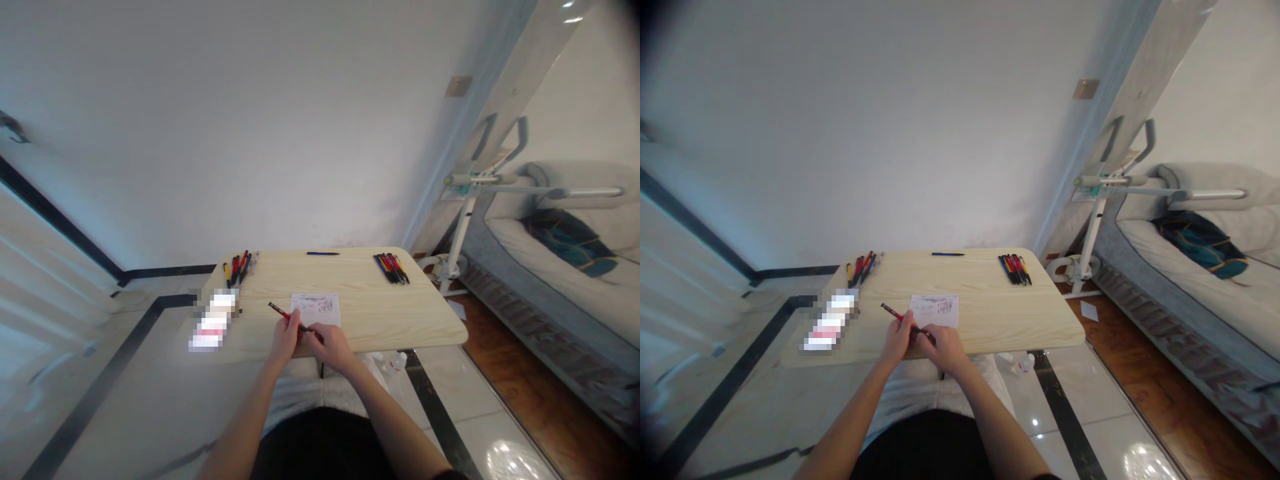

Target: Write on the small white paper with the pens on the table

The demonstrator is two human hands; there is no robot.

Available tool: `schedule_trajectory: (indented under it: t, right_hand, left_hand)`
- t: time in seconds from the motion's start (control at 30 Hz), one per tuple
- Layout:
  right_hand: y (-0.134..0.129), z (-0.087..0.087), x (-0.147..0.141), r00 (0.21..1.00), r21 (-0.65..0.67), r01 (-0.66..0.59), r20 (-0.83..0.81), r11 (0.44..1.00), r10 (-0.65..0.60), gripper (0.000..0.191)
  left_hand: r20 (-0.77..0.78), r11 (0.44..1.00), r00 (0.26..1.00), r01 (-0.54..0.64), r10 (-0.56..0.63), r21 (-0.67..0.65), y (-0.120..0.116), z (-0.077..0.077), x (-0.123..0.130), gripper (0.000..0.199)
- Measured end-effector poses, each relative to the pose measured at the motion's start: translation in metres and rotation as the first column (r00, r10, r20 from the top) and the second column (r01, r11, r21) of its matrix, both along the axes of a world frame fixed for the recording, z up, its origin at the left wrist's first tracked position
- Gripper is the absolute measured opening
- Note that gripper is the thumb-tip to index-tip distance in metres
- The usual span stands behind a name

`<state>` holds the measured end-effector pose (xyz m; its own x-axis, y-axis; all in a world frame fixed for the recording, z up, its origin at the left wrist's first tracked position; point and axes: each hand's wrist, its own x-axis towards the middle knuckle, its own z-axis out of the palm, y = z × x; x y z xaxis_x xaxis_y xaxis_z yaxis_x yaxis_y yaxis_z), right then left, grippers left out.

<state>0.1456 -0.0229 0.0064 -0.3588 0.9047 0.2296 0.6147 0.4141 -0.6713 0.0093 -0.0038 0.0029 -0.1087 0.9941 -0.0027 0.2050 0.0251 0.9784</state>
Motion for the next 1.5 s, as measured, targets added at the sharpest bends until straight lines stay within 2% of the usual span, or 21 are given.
schedule_trajectory:
  t: [0.23, 0.37, 0.47, 0.67, 0.87, 1.17, 1.5]
  right_hand:
    - [0.005, 0.001, 0.005, 0.990, -0.057, 0.015, -0.139, 0.998, -0.023, 0.021]
    - [0.010, -0.001, 0.007, 0.958, -0.122, 0.045, -0.275, 0.992, -0.077, 0.022]
    - [0.012, -0.003, 0.010, 0.925, -0.170, 0.050, -0.364, 0.984, -0.110, 0.023]
    - [0.013, -0.005, 0.012, 0.882, -0.216, 0.039, -0.452, 0.976, -0.135, 0.027]
    - [0.013, -0.007, 0.010, 0.887, -0.200, 0.064, -0.437, 0.978, -0.147, 0.033]
    - [0.013, -0.008, 0.011, 0.927, -0.147, 0.088, -0.349, 0.985, -0.134, 0.033]
    - [0.013, -0.008, 0.010, 0.941, -0.113, 0.088, -0.317, 0.990, -0.119, 0.028]
  left_hand:
    - [0.157, 0.998, 0.988, 0.018, -0.008, -0.061, 0.000, -0.005, 0.002, 0.052]
    - [0.121, 0.998, 0.991, 0.061, -0.058, -0.023, 0.002, -0.007, 0.001, 0.052]
    - [0.148, 0.997, 0.986, 0.083, -0.080, -0.012, 0.002, -0.008, 0.002, 0.051]
    - [0.147, 0.995, 0.985, 0.097, -0.094, -0.014, 0.001, -0.006, 0.002, 0.053]
    - [0.125, 0.994, 0.986, 0.106, -0.106, 0.008, 0.000, -0.006, 0.001, 0.052]
    - [0.134, 0.993, 0.985, 0.115, -0.111, -0.019, 0.000, -0.005, 0.001, 0.052]
    - [0.097, 0.991, 0.986, 0.136, -0.137, 0.021, 0.000, -0.012, -0.002, 0.053]
